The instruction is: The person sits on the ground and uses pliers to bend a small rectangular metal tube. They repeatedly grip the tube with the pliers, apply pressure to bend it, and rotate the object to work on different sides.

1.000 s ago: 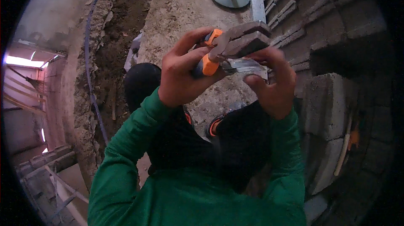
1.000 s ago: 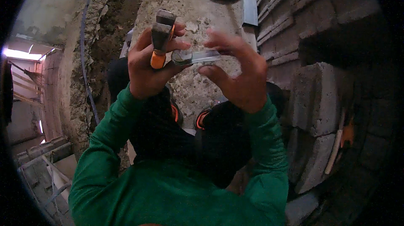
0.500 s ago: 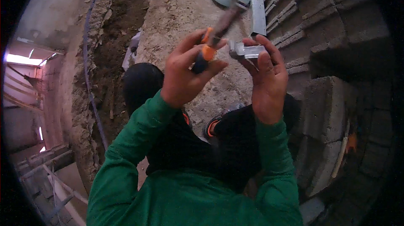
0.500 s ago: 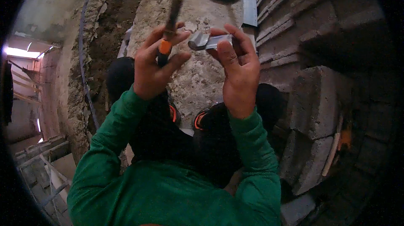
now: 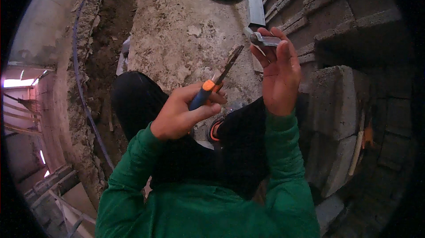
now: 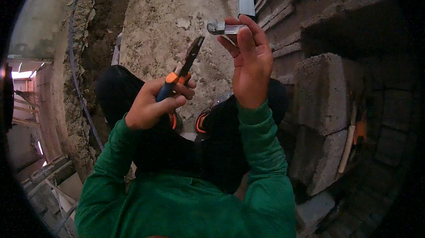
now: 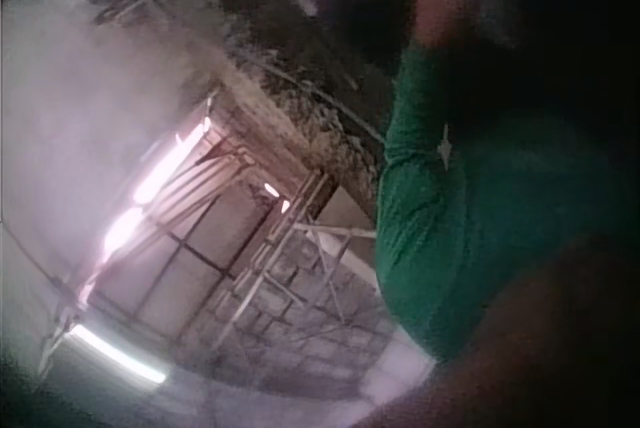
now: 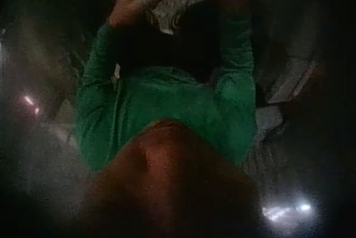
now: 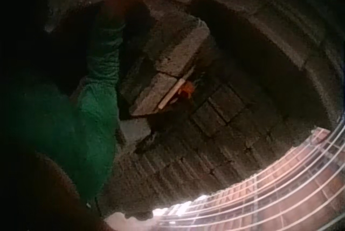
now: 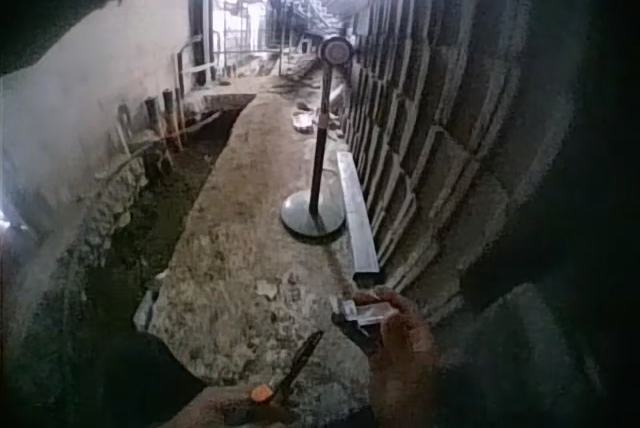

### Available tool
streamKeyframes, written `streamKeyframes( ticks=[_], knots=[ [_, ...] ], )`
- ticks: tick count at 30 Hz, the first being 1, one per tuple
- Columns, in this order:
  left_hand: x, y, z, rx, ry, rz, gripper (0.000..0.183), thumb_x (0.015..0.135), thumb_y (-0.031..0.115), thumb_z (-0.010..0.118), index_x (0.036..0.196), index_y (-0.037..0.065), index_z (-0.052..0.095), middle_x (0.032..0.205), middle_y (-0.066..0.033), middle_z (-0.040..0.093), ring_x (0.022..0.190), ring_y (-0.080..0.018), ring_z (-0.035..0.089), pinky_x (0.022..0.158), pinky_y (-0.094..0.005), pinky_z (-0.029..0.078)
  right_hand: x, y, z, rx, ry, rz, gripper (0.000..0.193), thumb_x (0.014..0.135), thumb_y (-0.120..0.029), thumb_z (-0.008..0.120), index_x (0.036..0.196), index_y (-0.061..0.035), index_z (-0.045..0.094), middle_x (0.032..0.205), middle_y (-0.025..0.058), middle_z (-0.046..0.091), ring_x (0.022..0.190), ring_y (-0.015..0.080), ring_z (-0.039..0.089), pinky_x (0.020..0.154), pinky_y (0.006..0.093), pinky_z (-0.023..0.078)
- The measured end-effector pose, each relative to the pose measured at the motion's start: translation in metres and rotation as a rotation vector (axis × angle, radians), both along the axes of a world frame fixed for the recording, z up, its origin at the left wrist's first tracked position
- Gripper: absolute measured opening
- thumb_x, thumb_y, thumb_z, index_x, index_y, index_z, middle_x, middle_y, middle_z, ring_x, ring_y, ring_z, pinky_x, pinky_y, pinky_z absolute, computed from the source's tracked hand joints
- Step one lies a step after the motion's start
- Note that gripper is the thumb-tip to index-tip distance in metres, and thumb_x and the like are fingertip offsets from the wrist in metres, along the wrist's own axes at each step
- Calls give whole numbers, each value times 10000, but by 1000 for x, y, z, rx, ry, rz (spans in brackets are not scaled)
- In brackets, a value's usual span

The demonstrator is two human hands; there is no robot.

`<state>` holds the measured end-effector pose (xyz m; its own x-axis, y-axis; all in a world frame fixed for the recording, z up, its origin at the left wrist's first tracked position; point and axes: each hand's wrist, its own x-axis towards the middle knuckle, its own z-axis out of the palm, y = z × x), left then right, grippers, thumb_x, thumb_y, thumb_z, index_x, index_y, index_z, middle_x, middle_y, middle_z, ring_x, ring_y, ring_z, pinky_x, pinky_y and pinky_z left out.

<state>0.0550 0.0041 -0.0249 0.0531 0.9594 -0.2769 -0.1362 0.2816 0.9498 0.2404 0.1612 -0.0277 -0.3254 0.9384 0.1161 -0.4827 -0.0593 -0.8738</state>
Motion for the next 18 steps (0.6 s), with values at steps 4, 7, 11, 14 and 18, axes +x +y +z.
streamKeyframes(
  ticks=[4, 7, 11, 14, 18],
  knots=[
    [-5, -2, -4, -120, -69, 12, 327, 956, 197, 740, 1209, -8, 711, 1120, -63, 727, 845, -86, 633, 697, -261, 507, -2, -1, -3, 16, -12, -6, 510, 1064, -345, 602, 1402, 25, 508, 1363, 214, 630, 1199, 267, 664, 1044, 428, 544],
    [-6, -1, -8, -102, -145, 12, 337, 961, 205, 729, 1219, -12, 708, 1122, -53, 722, 794, -77, 610, 638, -258, 483, -1, -1, -4, -21, 0, -8, 489, 1066, -329, 600, 1394, 22, 512, 1358, 210, 634, 1185, 264, 670, 1040, 429, 547],
    [-6, 2, -6, -107, -140, -40, 363, 941, 182, 736, 1245, -11, 692, 1196, -77, 695, 898, -126, 641, 721, -283, 512, -1, 1, -8, -41, 8, -24, 438, 1063, -302, 610, 1366, 5, 537, 1349, 203, 641, 1162, 264, 680, 1029, 432, 554],
    [-7, 1, -11, 71, 249, -25, 402, 905, 117, 724, 1286, 3, 665, 1337, -153, 618, 1085, -229, 651, 864, -341, 529, 0, 0, -10, -72, 12, -48, 394, 1058, -289, 620, 1331, -10, 564, 1333, 198, 651, 1151, 268, 685, 1019, 435, 558],
    [-9, 8, -16, 322, 964, 130, 512, 824, 15, 696, 1331, 34, 634, 1498, -206, 481, 1354, -356, 524, 1097, -448, 436, 0, -2, -12, -182, 86, -42, 341, 1035, -271, 666, 1264, -33, 581, 1275, 153, 671, 1115, 234, 685, 984, 408, 573]
  ],
)
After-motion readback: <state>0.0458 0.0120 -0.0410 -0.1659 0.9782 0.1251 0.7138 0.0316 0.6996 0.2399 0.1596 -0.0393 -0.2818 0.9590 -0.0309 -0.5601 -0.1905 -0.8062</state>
